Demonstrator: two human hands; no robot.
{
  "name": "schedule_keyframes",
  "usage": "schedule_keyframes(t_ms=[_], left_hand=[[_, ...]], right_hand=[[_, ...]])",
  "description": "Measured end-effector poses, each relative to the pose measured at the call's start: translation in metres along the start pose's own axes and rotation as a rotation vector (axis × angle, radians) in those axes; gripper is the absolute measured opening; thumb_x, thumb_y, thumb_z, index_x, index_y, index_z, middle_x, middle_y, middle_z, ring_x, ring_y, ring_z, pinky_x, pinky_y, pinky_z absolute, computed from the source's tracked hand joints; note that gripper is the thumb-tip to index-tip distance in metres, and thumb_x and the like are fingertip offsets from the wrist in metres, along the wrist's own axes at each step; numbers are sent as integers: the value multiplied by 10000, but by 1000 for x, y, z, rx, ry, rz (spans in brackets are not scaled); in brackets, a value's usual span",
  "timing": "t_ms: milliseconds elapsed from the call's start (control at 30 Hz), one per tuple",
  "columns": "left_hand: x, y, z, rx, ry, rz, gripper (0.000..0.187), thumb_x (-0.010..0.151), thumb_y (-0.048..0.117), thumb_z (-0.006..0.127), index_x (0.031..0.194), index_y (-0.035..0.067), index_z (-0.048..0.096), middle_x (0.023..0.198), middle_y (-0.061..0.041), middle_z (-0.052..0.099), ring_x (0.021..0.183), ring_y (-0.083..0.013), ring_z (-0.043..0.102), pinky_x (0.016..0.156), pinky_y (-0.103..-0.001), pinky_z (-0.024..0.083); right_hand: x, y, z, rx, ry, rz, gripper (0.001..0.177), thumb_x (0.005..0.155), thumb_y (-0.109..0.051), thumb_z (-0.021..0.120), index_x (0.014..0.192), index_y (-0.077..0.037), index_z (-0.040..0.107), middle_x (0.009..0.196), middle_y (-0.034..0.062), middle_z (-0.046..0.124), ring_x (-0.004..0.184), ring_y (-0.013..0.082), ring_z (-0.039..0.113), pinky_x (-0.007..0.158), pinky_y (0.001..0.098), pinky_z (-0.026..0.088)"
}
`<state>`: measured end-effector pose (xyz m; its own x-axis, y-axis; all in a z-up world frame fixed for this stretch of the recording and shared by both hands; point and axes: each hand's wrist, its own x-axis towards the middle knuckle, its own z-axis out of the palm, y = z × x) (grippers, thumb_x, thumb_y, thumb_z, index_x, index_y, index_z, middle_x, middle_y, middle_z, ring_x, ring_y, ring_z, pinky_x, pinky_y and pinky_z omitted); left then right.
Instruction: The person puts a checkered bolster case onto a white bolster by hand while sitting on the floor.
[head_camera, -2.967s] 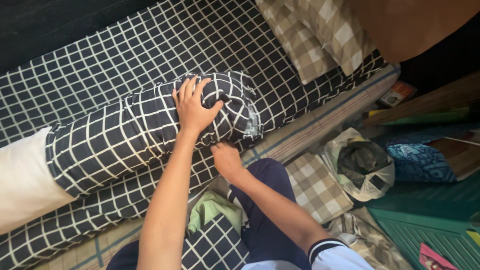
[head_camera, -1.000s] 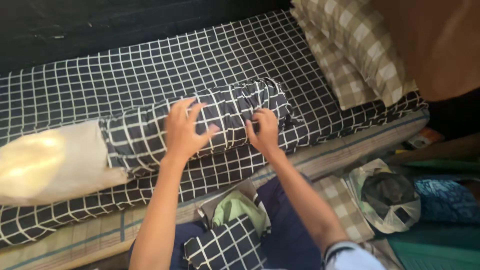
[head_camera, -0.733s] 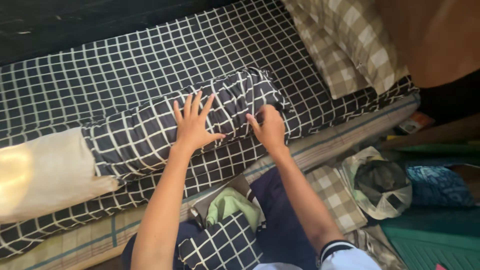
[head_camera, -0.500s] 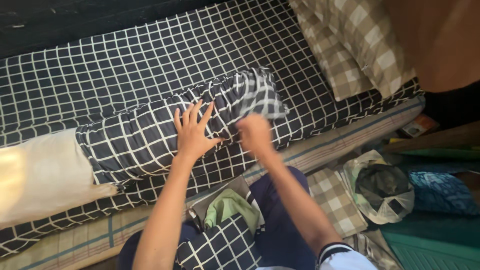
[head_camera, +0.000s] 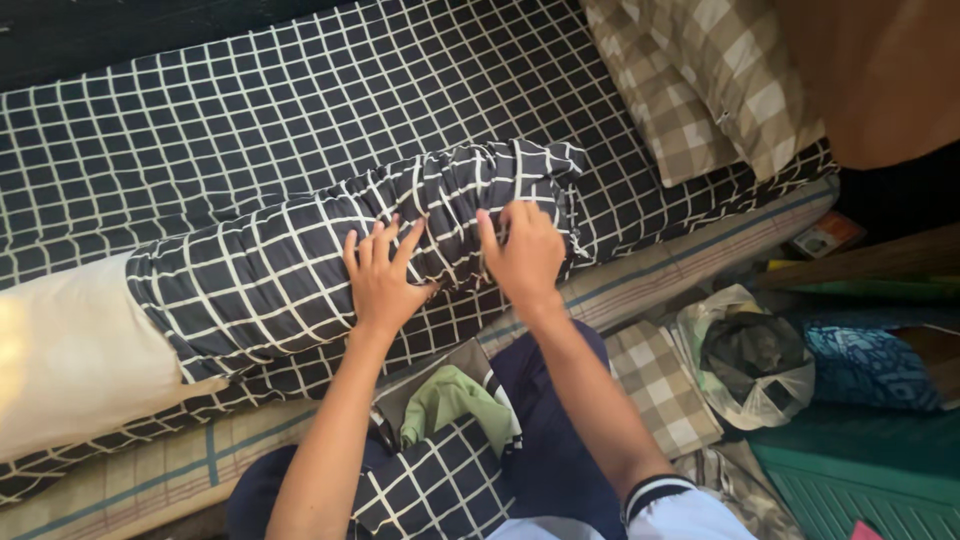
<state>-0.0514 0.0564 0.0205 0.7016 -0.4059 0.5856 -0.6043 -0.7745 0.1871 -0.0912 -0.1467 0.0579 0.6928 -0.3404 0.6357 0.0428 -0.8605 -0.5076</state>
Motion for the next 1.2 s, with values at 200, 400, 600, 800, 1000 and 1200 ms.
schedule_keyframes(t_ms=[200, 400, 600, 800, 1000, 1200], left_hand=[[-14, 2, 7, -35, 43, 17, 900, 614, 428, 941, 1432, 240, 616, 1373, -104, 599, 1311, -341, 511, 1194, -576, 255], [-30, 12, 6, 82, -22, 12, 774, 647, 309, 875, 1379, 192, 653, 1419, -64, 605, 1350, -313, 488, 1208, -572, 223], [-3, 18, -32, -163, -101, -7, 512, 714, 350, 826, 1176, 156, 720, 1227, -111, 629, 1216, -315, 533, 1081, -569, 286], [68, 23, -10, -300, 268, -64, 460, 961, 453, 756, 1276, 124, 694, 1312, -103, 676, 1274, -314, 589, 1134, -454, 394], [85, 39, 11, -213, 41, -162, 559, 796, 559, 805, 1068, 74, 756, 1045, -120, 719, 1083, -316, 628, 1091, -520, 341], [55, 49, 5, -219, 132, -51, 313, 868, 349, 752, 1001, 67, 770, 953, -86, 709, 990, -306, 617, 1024, -456, 407]], right_hand=[[-2, 11, 18, -55, -118, -69, 240, 1017, -195, 680, 842, -63, 583, 819, 132, 625, 767, 382, 623, 686, 503, 475], [-33, -46, 48, 237, -70, -194, 176, 949, -96, 657, 828, -57, 535, 791, 149, 582, 761, 385, 583, 706, 503, 445], [-28, -19, 23, 259, -136, -159, 203, 948, -106, 681, 819, -48, 536, 767, 144, 577, 740, 375, 575, 692, 485, 444], [-24, -21, -16, 131, -361, -299, 144, 917, -150, 672, 851, -40, 608, 788, 139, 627, 722, 374, 634, 678, 480, 486], [30, 15, -51, 58, -526, -16, 236, 930, -335, 680, 837, -121, 716, 805, 120, 716, 751, 342, 709, 676, 463, 544], [65, 57, -9, -184, -364, -67, 344, 957, -372, 692, 888, -44, 614, 860, 135, 694, 771, 384, 686, 621, 507, 529]])
